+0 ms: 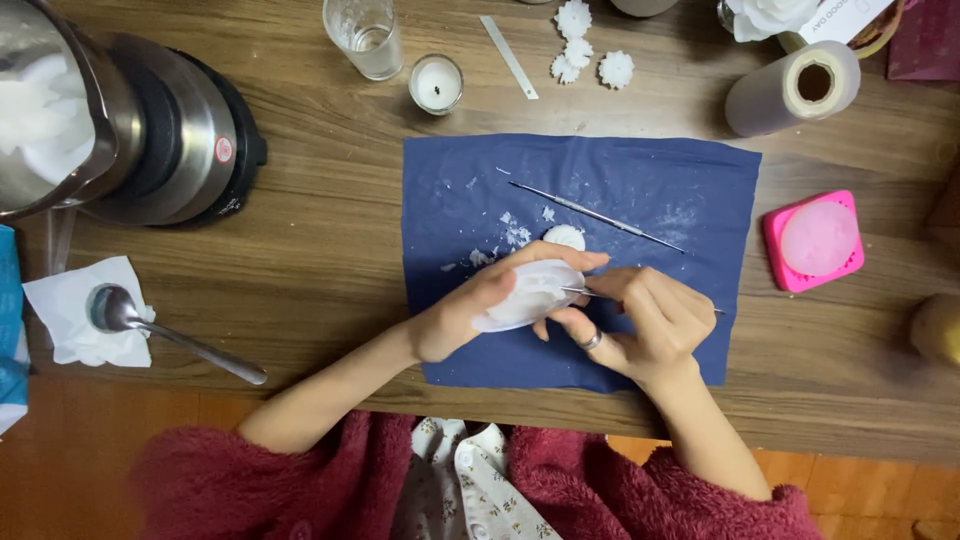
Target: Cleaning excess wax from a small white candle component using a metal scraping tool and a cloth.
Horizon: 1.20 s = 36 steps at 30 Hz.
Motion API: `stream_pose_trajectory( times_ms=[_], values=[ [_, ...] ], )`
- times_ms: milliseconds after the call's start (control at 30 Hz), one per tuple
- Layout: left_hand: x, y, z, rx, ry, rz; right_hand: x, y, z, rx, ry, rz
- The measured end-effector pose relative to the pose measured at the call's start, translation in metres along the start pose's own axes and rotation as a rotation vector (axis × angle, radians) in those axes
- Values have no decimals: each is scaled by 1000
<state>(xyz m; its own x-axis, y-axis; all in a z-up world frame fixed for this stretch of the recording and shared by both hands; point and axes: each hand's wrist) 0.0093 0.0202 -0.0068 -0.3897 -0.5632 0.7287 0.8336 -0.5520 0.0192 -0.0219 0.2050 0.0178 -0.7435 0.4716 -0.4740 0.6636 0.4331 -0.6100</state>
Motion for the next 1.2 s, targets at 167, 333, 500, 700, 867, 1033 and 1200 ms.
stream_pose_trajectory(
  times_ms=[167,333,500,700,867,1033,1200],
  values=[
    [6,-1,10,33,-231,23,4,9,2,0,31,14],
    [0,0,9,67,-310,72,-3,4,3,32,58,-33],
    [-3,3,13,88,-384,164,0,16,3,119,266,-145],
    [-9,2,17,138,-430,336,-16,-1,-2,143,319,-217],
    [-7,-2,18,142,-509,477,-17,1,-4,123,314,-248],
    [-23,-3,12,118,-564,658,-13,4,-1,120,203,-223],
    [-24,-5,-3,104,-26,570,4,8,-11,68,132,-87]
  ],
)
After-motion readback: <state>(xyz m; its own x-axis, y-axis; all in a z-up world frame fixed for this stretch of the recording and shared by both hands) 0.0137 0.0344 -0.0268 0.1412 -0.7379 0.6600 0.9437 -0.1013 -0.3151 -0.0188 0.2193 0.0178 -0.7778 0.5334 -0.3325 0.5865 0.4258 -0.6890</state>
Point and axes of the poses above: each hand's wrist, its own y-axis away from the middle knuckle, its own z-axis out of the palm, x = y × z
